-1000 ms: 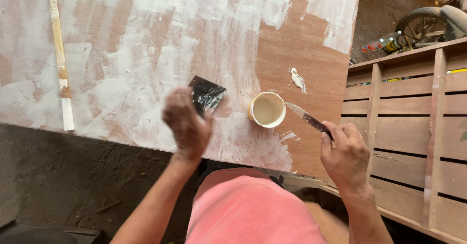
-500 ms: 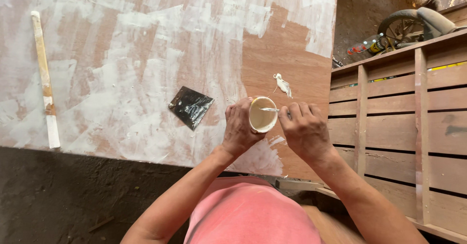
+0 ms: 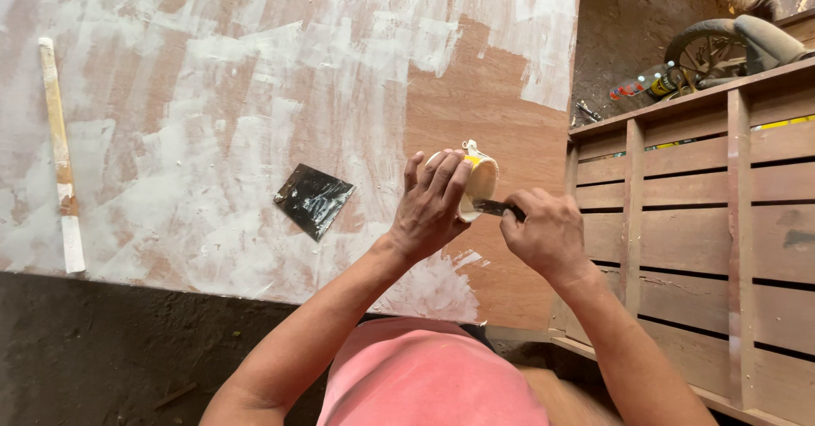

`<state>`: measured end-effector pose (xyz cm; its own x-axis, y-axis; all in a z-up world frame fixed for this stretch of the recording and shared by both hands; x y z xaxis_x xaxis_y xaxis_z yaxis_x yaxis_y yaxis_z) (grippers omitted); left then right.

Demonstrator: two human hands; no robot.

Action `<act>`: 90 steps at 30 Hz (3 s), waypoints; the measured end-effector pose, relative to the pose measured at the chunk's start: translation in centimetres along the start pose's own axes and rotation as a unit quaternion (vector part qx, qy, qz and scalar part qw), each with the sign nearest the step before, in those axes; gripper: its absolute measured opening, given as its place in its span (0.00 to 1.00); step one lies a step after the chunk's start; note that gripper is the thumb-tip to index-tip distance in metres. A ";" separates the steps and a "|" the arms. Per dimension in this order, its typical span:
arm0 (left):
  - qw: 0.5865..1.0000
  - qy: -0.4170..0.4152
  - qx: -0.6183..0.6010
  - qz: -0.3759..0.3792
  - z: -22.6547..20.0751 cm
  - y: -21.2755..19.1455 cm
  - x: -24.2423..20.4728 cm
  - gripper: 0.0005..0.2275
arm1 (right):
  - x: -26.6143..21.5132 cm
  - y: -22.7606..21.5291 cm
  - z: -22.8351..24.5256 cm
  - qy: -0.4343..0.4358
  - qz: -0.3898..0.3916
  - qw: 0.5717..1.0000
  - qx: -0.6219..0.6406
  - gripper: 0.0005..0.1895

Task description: The person applies white putty to a wooden board using a metal scraper, picking up putty from a small cup and spreading it across the surface with repeated strokes.

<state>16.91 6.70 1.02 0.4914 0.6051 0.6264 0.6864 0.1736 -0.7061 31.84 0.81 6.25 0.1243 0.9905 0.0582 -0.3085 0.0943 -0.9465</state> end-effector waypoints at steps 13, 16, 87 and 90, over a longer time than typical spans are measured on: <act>0.988 -0.138 -0.072 -0.022 1.9 2.7 3.0 0.38 | 4.2 -2.4 -9.0 0.224 0.040 0.958 0.174 0.13; 0.986 -0.158 -0.057 -0.021 4.0 3.6 3.5 0.38 | 5.9 -3.6 -10.1 0.244 -0.009 0.947 0.208 0.12; 0.898 -0.419 0.064 -0.121 23.3 -20.6 -19.4 0.18 | 10.1 19.8 25.3 -0.174 0.183 0.967 0.023 0.52; 0.918 -0.385 0.030 -0.090 22.1 -19.7 -18.3 0.18 | 10.7 19.5 25.4 -0.111 0.253 0.961 -0.010 0.48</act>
<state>-17.41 9.36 -3.78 -0.1670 0.9282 0.3325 0.6766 0.3532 -0.6461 3.23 15.82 -3.56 -0.2420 0.9062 -0.3466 -0.2581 -0.4045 -0.8773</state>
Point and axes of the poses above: each hand's wrist, its own x-axis towards the middle knuckle, its own y-axis out of the palm, z = x × y, the point moved 7 cm from there along x, towards the middle knuckle, and after that the axes turned 10 degrees about x, right-handed, at the moved point
